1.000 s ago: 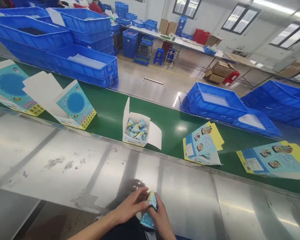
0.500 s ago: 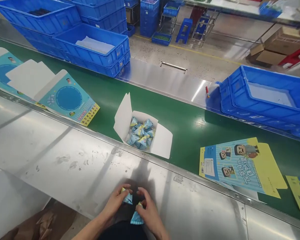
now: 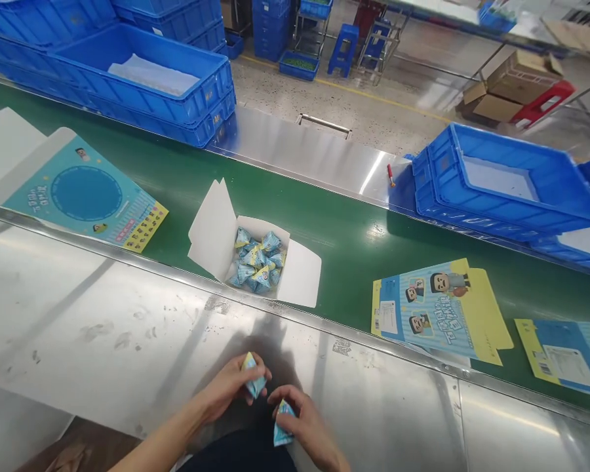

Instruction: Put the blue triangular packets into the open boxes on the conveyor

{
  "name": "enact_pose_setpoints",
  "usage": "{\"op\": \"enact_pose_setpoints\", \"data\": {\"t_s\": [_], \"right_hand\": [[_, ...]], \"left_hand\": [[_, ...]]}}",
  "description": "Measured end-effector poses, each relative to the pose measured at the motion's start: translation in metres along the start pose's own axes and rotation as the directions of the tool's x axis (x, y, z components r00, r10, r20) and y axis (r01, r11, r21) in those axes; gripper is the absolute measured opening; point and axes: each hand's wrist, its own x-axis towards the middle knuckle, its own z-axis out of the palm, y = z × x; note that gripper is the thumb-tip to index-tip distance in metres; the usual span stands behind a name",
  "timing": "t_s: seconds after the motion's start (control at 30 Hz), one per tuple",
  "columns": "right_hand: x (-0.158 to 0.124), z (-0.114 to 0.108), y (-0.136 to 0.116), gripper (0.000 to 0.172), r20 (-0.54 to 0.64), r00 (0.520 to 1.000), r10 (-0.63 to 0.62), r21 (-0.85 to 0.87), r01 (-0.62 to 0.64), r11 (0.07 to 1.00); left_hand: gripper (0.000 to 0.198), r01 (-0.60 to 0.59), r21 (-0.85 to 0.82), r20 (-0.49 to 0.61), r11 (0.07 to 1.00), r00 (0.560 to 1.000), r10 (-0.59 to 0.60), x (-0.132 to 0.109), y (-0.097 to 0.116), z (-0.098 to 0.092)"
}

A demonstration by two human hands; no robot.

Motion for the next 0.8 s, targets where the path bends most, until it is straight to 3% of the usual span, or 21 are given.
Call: {"op": "enact_pose_setpoints", "data": {"t_s": [0.13, 0.27, 0.37, 0.4, 0.5, 0.63, 0.8], "right_hand": [[-0.007, -0.001, -0.007, 0.051, -0.160, 0.985, -0.058, 0.073, 0.070, 0.995], [-0.011, -0.005, -0.009, 0.053, -0.006, 1.000, -0.028, -0.002, 0.028, 1.000], [-0.014, -0.008, -0.011, 0.059, -0.157, 0.984, -0.080, 0.066, 0.092, 0.994], [-0.016, -0.009, -0.011, 0.060, -0.158, 0.984, -0.078, 0.066, 0.090, 0.994], [-0.022, -0.012, -0.012, 0.054, -0.016, 0.998, -0.052, 0.012, 0.053, 0.999], [-0.025, -0.014, -0.013, 0.061, -0.148, 0.986, -0.076, 0.115, 0.094, 0.989], [-0.029, -0.023, -0.024, 0.061, -0.089, 0.993, -0.079, 0.139, 0.091, 0.986]], "left_hand": [[0.062, -0.058, 0.093, -0.005, 0.994, 0.998, 0.058, 0.001, 0.007, 0.010], [0.060, -0.074, 0.159, -0.060, 0.984, 0.995, 0.084, 0.006, -0.002, 0.017], [0.056, -0.092, 0.167, -0.137, 0.982, 0.984, 0.116, 0.011, -0.013, 0.019], [0.055, -0.095, 0.175, -0.147, 0.980, 0.982, 0.121, 0.012, -0.016, 0.019], [0.054, -0.098, 0.217, -0.165, 0.971, 0.977, 0.136, 0.015, -0.024, 0.021], [0.054, -0.098, 0.238, -0.164, 0.966, 0.977, 0.139, 0.020, -0.037, 0.027], [0.050, -0.144, 0.268, -0.233, 0.953, 0.950, 0.209, 0.040, -0.052, 0.022]]}}
